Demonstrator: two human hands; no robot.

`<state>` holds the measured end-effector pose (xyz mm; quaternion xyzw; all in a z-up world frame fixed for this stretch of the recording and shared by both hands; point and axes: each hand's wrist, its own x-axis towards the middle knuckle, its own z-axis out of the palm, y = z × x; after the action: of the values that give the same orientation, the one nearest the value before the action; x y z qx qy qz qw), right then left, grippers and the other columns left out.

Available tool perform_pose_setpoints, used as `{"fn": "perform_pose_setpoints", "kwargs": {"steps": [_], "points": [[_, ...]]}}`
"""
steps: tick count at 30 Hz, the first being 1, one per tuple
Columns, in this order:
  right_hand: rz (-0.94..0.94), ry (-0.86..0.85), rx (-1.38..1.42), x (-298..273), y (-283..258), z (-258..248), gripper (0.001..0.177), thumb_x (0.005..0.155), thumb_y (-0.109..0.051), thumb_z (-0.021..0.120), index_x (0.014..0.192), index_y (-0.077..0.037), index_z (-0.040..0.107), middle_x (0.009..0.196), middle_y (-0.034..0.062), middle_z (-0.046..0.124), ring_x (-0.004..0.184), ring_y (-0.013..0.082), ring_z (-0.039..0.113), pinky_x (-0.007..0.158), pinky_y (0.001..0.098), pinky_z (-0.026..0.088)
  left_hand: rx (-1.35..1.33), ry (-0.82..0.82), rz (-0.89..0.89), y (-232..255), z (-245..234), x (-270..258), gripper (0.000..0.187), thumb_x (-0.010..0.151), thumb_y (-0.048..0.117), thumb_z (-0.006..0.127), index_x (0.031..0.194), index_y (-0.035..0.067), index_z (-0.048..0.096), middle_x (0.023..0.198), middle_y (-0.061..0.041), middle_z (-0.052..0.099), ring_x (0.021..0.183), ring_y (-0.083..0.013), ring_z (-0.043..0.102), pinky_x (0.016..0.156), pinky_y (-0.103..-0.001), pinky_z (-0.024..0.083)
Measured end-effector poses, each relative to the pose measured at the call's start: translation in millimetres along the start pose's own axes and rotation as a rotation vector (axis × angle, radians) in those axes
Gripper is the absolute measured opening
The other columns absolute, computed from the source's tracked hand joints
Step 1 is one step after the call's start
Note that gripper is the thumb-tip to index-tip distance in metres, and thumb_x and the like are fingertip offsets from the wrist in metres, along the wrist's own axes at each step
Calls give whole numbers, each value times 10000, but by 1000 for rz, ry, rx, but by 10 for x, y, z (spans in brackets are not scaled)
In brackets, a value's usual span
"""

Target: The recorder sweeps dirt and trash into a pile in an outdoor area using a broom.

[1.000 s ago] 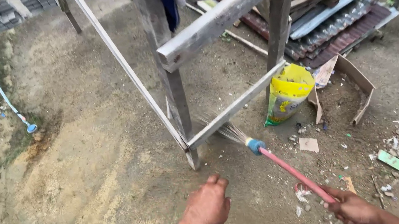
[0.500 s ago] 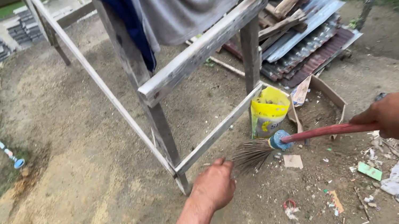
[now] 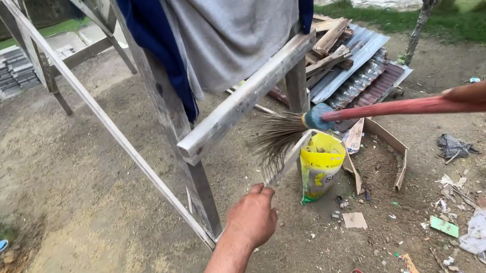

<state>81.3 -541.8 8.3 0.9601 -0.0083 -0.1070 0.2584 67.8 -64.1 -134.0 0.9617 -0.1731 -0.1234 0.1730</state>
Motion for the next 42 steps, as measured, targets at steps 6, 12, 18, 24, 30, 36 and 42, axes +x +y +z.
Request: {"fn": "perform_pose_setpoints", "kwargs": {"steps": [6, 12, 18, 24, 30, 36, 42], "points": [[202, -261, 175, -130, -1758, -1597, 538, 1111, -318, 396, 1556, -611, 324, 1352, -29, 702, 1108, 165, 746, 982, 362, 631, 29, 13, -1, -617, -371, 165, 402, 936, 160, 644, 1326, 77, 591, 1460, -114, 533, 1276, -309, 600, 1059, -463, 520], [168, -198, 336, 727, -2330, -1518, 589, 1080, -227, 399, 1562, -562, 348, 1397, 47, 661, 1220, 259, 698, 1061, 440, 568, 37, -48, -19, -1134, -539, 352, 430, 938, 145, 642, 1355, 76, 567, 1508, -112, 480, 1258, -290, 608, 1053, -449, 521], [174, -220, 359, 1134, -2830, -1640, 665, 1068, -148, 393, 1561, -590, 333, 1348, 74, 685, 1162, 258, 719, 1005, 442, 594, 116, -111, -17, -1501, -486, 599, 432, 969, 137, 609, 1387, 57, 540, 1484, -121, 504, 1238, -266, 623, 1039, -448, 541], [147, -211, 384, 1572, -3183, -1486, 679, 1083, -111, 354, 1599, -547, 281, 1256, 114, 738, 1046, 246, 781, 902, 419, 650, 58, -134, -10, -1500, -674, 636, 419, 963, 156, 614, 1368, 67, 554, 1416, -115, 559, 1221, -279, 630, 1048, -444, 526], [69, -157, 436, 1785, -3490, -1364, 709, 1054, -125, 376, 1616, -525, 212, 1345, 151, 660, 1158, 312, 705, 988, 468, 576, 40, -105, 34, -1526, -587, 658, 386, 929, 94, 621, 1312, 57, 607, 1367, -137, 600, 1229, -323, 625, 1040, -453, 532], [32, -246, 458, 2205, -3882, -637, 586, 1081, -186, 385, 1609, -429, 316, 1393, 153, 655, 1227, 314, 682, 1046, 474, 545, -7, -167, -6, -1472, -324, 619, 454, 928, 153, 651, 1356, 48, 542, 1355, -143, 568, 1202, -292, 627, 1022, -451, 524], [-71, -444, 419, 2130, -4106, -455, 609, 1074, -219, 420, 1627, -422, 264, 1466, 167, 586, 1308, 331, 625, 1095, 520, 496, 22, -229, -2, -1578, -194, 465, 434, 953, 73, 608, 1380, 25, 543, 1406, -154, 550, 1169, -273, 659, 1009, -416, 568]]}}
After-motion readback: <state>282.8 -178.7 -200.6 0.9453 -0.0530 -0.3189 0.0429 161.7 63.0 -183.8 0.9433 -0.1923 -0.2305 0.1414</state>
